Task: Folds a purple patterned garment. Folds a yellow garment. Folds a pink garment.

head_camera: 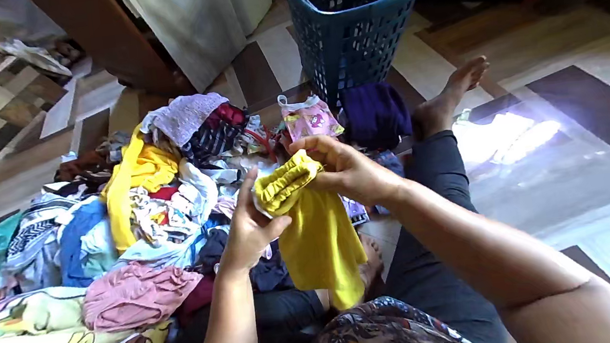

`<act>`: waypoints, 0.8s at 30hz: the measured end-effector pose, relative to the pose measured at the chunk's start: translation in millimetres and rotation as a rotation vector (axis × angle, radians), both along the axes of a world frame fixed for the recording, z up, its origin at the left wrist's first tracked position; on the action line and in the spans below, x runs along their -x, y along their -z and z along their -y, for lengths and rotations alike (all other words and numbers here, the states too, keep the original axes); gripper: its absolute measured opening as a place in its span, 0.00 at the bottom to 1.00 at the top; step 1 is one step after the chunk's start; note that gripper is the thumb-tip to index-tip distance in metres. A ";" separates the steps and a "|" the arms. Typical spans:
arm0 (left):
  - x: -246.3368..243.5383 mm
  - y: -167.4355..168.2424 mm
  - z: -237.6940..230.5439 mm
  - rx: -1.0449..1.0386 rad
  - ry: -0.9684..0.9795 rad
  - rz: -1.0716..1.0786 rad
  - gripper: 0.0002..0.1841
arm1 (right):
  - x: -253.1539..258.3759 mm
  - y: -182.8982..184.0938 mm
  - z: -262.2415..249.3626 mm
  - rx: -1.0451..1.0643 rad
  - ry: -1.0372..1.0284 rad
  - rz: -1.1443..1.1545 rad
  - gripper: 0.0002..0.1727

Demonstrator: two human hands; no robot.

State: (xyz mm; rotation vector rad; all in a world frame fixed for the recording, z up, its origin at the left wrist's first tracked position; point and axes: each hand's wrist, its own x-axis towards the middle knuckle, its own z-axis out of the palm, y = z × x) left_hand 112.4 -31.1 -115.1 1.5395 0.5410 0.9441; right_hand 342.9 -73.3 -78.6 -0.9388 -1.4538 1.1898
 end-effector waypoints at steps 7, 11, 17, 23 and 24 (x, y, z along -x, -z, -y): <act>-51.6 -23.0 -28.0 -0.652 -0.143 -0.276 0.34 | -40.7 4.6 2.1 -0.545 0.433 0.548 0.23; -69.3 -0.5 -21.5 -0.800 -0.184 -0.291 0.35 | -51.7 24.7 22.2 -0.691 0.504 0.683 0.16; -60.5 98.0 21.4 -0.621 -0.010 -0.660 0.33 | -47.4 152.1 83.2 -0.290 0.352 0.726 0.14; -55.1 137.2 46.9 -0.534 0.030 -0.674 0.33 | -42.5 188.3 105.7 -0.034 0.310 0.695 0.18; -55.8 136.8 45.2 -0.485 0.005 -0.648 0.35 | -44.5 185.0 101.6 -0.020 0.315 0.676 0.18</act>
